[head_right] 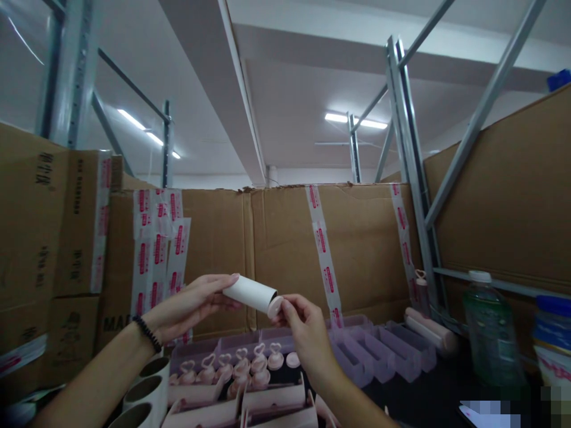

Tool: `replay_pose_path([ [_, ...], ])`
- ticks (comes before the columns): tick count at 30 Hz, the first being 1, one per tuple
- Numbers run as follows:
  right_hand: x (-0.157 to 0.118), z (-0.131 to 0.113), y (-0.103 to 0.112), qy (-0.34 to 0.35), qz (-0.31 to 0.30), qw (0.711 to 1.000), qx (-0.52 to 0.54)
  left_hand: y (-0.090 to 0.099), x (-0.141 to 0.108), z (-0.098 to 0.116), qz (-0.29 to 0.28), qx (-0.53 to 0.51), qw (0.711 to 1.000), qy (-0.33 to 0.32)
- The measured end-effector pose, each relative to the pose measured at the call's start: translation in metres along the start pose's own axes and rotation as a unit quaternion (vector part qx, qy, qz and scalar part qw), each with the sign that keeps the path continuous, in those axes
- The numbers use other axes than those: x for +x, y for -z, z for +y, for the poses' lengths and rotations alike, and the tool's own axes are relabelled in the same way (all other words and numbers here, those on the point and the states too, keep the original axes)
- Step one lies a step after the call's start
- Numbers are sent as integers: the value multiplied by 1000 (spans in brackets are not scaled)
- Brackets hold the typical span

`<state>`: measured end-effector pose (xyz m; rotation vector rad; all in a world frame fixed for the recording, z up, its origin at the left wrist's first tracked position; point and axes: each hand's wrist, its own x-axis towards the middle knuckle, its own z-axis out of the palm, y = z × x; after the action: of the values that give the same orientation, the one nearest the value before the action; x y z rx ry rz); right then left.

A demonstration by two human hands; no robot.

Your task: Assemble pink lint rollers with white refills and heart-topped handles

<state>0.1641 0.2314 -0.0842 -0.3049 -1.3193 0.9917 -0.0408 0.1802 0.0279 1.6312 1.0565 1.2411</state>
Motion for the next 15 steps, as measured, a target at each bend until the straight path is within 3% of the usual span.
replay_pose_path([
  [8, 0, 2, -2, -101, 60, 990, 81, -5, 3, -4, 5, 29, 1000, 1],
  [15, -4, -6, -6, -161, 78, 976, 126, -17, 9, -6, 43, 96, 994, -19],
])
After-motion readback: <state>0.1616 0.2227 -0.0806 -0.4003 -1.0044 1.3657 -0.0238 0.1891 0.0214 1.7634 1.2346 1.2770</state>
